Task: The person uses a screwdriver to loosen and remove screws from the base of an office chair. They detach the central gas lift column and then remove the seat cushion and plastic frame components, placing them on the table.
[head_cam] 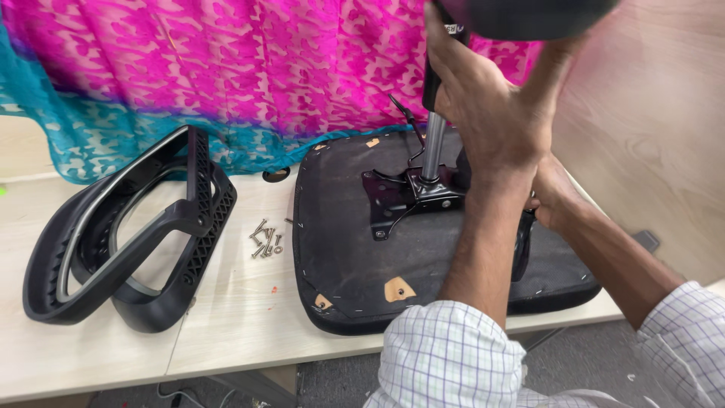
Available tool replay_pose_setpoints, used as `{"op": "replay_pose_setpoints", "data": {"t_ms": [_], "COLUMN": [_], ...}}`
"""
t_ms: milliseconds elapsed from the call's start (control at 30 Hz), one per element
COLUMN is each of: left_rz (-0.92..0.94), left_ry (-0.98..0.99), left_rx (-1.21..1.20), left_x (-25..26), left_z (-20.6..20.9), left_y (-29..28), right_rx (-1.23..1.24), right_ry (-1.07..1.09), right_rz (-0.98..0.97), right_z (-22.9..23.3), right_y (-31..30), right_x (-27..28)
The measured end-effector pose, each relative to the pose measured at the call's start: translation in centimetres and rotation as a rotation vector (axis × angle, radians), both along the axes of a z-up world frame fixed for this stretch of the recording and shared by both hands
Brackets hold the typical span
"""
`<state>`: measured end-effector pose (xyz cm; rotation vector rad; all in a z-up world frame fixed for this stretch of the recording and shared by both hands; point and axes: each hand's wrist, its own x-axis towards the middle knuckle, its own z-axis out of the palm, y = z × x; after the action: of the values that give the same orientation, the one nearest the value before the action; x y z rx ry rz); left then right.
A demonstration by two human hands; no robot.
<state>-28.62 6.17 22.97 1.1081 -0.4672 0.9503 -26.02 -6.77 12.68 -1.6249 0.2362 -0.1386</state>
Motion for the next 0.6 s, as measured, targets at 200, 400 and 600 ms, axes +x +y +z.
{"op": "replay_pose_setpoints", "data": {"t_ms": [200,400,600], "left_rz": [-0.04,-0.027,-0.028], "left_ry": [-0.067,-0.063,-0.012], "left_rx": [-0.087,-0.189,-0.025], "left_x": [2.5,3.4,4.7], "left_z": [1.5,2.1,-0.6], "left_y": [0.1,1.3,1.5], "right_rx": [-0.024,-0.069,-0.191], "right_ry": [0.139,0.211,0.183], "right_rz": [0.034,0.011,0.114], "right_z": [0.7,0.2,-0.2], "right_y": [-0.9,-1.5,-1.6], "right_x": [2.5,3.7,5.0]}}
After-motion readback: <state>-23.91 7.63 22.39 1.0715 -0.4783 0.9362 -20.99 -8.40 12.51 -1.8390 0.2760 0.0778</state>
